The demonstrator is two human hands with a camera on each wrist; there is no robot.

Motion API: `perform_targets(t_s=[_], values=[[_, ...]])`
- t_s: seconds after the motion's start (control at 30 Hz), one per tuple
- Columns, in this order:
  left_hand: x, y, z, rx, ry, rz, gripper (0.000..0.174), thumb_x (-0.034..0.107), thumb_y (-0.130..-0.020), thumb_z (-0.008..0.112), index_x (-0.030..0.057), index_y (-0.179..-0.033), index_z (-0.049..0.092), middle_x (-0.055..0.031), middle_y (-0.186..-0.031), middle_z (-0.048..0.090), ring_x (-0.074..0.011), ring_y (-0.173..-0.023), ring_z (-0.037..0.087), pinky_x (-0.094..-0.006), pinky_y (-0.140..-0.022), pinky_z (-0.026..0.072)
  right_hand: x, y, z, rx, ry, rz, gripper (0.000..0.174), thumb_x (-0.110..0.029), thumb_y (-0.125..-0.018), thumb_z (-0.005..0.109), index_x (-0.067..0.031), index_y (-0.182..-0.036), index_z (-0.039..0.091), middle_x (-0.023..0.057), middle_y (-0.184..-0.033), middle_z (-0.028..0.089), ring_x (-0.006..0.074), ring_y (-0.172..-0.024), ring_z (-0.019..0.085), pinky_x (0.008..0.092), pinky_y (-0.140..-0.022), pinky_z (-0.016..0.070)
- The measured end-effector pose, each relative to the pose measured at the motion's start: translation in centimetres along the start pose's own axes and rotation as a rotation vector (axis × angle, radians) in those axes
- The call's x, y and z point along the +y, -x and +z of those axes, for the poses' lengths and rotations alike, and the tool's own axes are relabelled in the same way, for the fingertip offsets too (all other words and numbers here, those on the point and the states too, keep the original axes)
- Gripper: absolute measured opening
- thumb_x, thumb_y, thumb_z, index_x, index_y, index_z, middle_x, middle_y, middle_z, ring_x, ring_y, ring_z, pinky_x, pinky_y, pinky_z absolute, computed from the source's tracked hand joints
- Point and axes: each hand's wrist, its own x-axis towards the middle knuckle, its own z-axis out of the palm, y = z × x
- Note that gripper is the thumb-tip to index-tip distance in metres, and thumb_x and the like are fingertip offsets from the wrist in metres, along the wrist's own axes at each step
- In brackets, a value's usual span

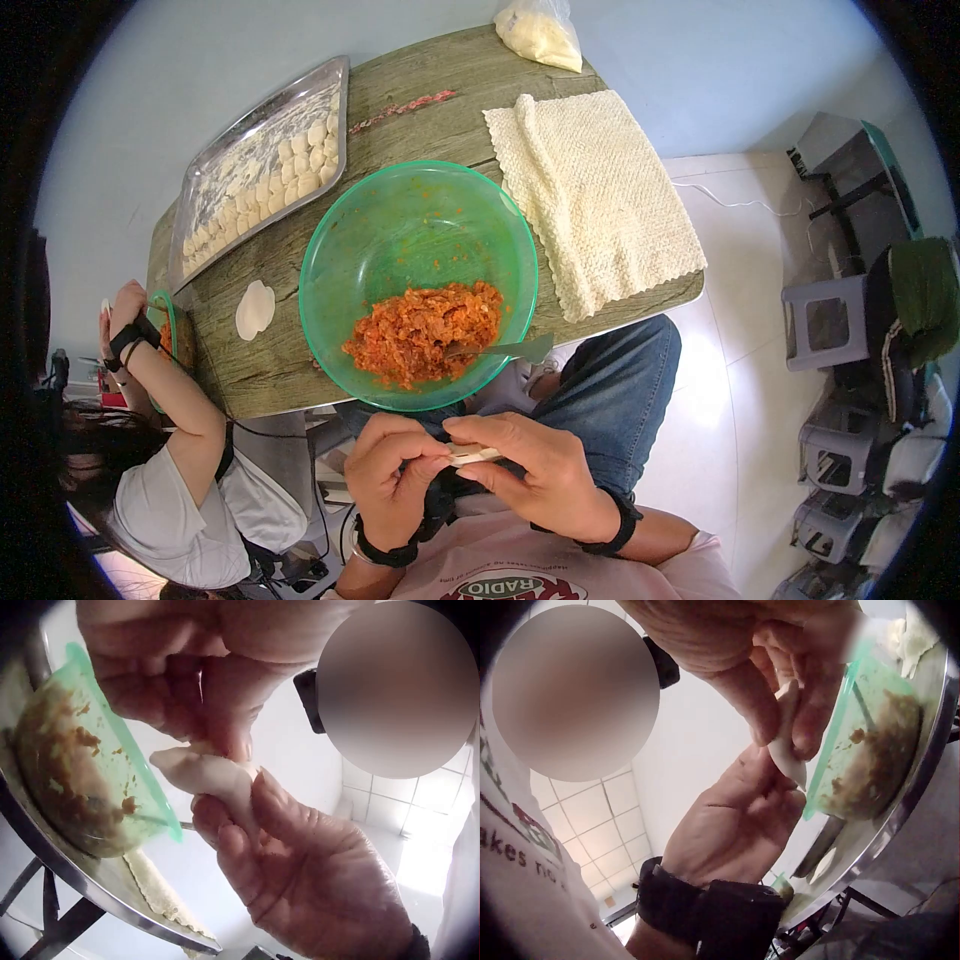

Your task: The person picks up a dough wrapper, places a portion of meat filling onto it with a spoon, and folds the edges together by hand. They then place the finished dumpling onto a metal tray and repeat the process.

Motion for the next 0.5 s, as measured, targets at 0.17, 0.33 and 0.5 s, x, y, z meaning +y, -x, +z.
perform_targets(t_s=[0.17, 0.33, 0.5], values=[[-0.35, -0.18, -0.12, 0.006, 0.116, -0.026, 0.014, 0.001, -0.070, 0.072, 0.0037, -0.082, 0.065, -0.0072, -0.077, 0.063, -0.0206, -0.069, 0.058, -0.0287, -0.062, 0.0450, 0.01, -0.11, -0.03, 0.002, -0.019, -0.002, 0.039, 0.003, -0.073, 0.070, -0.0003, -0.110, 0.059, 0.0134, -0.097, 0.065, 0.0221, -0.085, 0.066, 0.0279, -0.072, 0.0523], [-0.42, 0.03, -0.07, 0.031, 0.146, -0.062, 0.013, 0.001, -0.072, 0.071, 0.0036, -0.084, 0.066, -0.0069, -0.075, 0.065, -0.0199, -0.069, 0.059, -0.0282, -0.062, 0.0457, 0.03, -0.12, -0.03, -0.011, -0.046, 0.015, 0.039, 0.004, -0.073, 0.070, -0.0004, -0.110, 0.059, 0.0136, -0.097, 0.065, 0.0221, -0.085, 0.066, 0.0280, -0.072, 0.0523], [-0.42, 0.07, -0.40, 0.038, 0.149, -0.126, 0.015, 0.001, -0.072, 0.071, 0.0033, -0.086, 0.067, -0.0071, -0.075, 0.065, -0.0198, -0.070, 0.060, -0.0274, -0.064, 0.0462, 0.02, -0.13, -0.11, -0.008, -0.030, 0.009, 0.039, 0.004, -0.073, 0.070, -0.0002, -0.110, 0.060, 0.0137, -0.098, 0.065, 0.0217, -0.085, 0.066, 0.0281, -0.072, 0.0523]])
